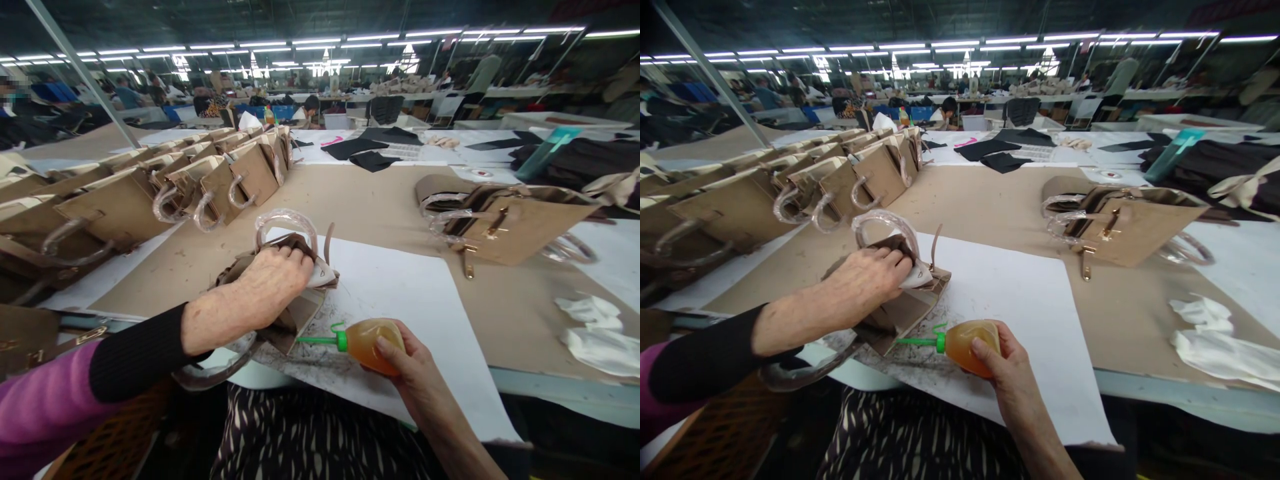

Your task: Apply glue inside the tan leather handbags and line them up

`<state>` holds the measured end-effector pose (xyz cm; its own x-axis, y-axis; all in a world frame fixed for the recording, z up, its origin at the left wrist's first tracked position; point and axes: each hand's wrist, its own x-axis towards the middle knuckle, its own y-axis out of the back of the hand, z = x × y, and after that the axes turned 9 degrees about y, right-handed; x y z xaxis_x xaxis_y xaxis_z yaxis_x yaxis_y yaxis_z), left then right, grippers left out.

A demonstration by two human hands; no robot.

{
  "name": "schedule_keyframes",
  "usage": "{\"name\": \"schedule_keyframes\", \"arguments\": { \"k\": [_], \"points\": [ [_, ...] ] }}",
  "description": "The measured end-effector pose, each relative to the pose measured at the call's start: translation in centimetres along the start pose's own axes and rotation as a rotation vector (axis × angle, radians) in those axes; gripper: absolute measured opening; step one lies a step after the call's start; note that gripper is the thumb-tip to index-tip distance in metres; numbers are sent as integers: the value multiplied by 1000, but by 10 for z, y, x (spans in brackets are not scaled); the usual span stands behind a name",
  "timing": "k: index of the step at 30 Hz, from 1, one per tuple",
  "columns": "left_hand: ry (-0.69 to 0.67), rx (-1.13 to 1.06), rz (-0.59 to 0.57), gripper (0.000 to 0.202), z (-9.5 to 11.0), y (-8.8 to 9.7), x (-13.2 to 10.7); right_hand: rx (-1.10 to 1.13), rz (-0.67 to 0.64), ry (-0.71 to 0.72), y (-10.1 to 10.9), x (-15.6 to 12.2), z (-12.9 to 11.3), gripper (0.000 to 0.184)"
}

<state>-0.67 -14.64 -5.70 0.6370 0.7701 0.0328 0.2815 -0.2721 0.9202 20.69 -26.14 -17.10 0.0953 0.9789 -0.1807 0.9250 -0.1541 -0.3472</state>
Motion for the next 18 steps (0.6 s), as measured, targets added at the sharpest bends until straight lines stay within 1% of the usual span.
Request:
{"name": "schedule_keyframes", "arguments": {
  "k": [3,9,14,18],
  "points": [
    [-7,3,-19,21,0,-1,0,48,54,-21,-1,-1,-3,38],
    [-9,19,-10,26,0,-1,1,78,62,-18,-4,-3,-1,37],
    [-11,22,-14,26,1,-2,2,64,85,-7,-6,-3,1,38],
    [-19,25,2,26,1,-3,2,70,85,-28,-11,-5,-3,39]
  ]
}}
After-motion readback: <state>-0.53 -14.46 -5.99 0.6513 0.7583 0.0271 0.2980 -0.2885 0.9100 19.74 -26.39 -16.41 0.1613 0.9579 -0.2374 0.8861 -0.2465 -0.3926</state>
